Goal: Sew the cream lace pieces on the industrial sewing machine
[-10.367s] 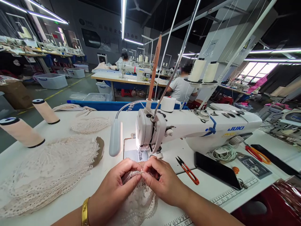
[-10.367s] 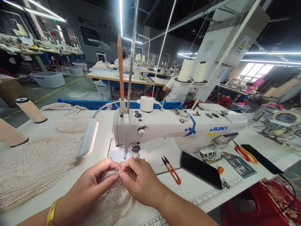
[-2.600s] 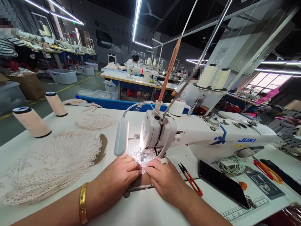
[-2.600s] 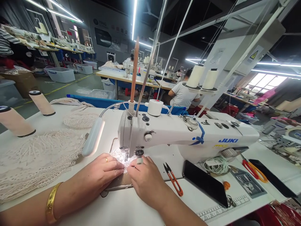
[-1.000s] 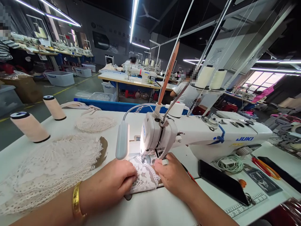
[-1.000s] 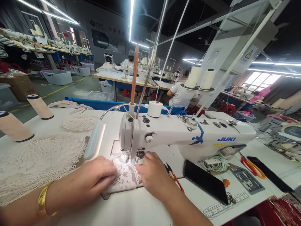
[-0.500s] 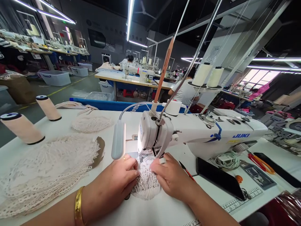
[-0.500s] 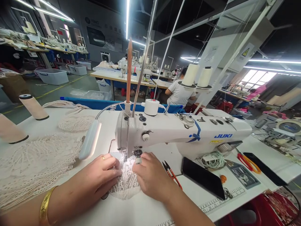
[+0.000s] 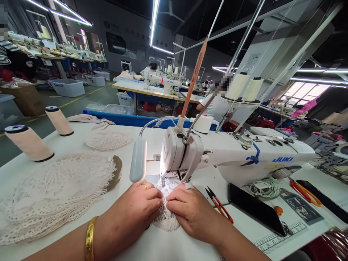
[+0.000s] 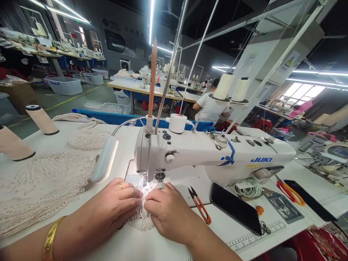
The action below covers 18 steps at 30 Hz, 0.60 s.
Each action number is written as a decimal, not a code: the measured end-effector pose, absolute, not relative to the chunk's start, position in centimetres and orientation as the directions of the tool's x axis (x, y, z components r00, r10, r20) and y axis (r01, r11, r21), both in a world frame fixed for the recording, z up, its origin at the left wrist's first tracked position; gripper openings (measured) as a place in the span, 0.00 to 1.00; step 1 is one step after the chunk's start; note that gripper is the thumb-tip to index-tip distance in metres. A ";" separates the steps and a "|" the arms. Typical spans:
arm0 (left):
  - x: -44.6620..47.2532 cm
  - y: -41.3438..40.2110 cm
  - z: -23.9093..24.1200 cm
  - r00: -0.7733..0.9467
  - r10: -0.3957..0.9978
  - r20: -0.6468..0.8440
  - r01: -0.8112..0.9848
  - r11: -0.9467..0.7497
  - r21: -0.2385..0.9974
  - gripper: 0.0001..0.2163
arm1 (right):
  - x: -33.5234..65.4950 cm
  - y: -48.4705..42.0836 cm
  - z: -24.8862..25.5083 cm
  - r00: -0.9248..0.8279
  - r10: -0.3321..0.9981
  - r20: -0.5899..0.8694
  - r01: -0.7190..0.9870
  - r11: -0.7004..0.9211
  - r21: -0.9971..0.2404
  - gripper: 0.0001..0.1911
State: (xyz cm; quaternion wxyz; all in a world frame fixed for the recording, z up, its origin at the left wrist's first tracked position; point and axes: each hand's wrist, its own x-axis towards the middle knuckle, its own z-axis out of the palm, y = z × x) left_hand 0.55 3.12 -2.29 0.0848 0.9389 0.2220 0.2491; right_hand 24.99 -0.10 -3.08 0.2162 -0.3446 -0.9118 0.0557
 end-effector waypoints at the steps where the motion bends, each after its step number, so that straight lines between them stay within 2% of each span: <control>1: 0.5 3.2 -2.3 0.778 0.465 0.423 0.383 -0.884 0.269 0.13 | 25.0 -0.1 -3.1 -0.666 0.656 0.354 0.608 0.753 -0.252 0.15; 11: -0.1 5.0 -2.3 0.791 0.525 0.314 0.463 -0.850 0.252 0.13 | 24.5 0.3 -3.4 -0.634 0.703 0.323 0.675 0.707 -0.212 0.19; 15: -0.2 5.1 -2.1 0.776 0.510 0.372 0.456 -0.860 0.229 0.13 | 24.5 0.4 -3.3 -0.628 0.701 0.337 0.671 0.707 -0.222 0.18; 18: 0.0 4.2 -1.9 0.789 0.442 0.427 0.373 -0.897 0.239 0.16 | 24.6 0.2 -3.2 -0.658 0.671 0.341 0.626 0.740 -0.247 0.17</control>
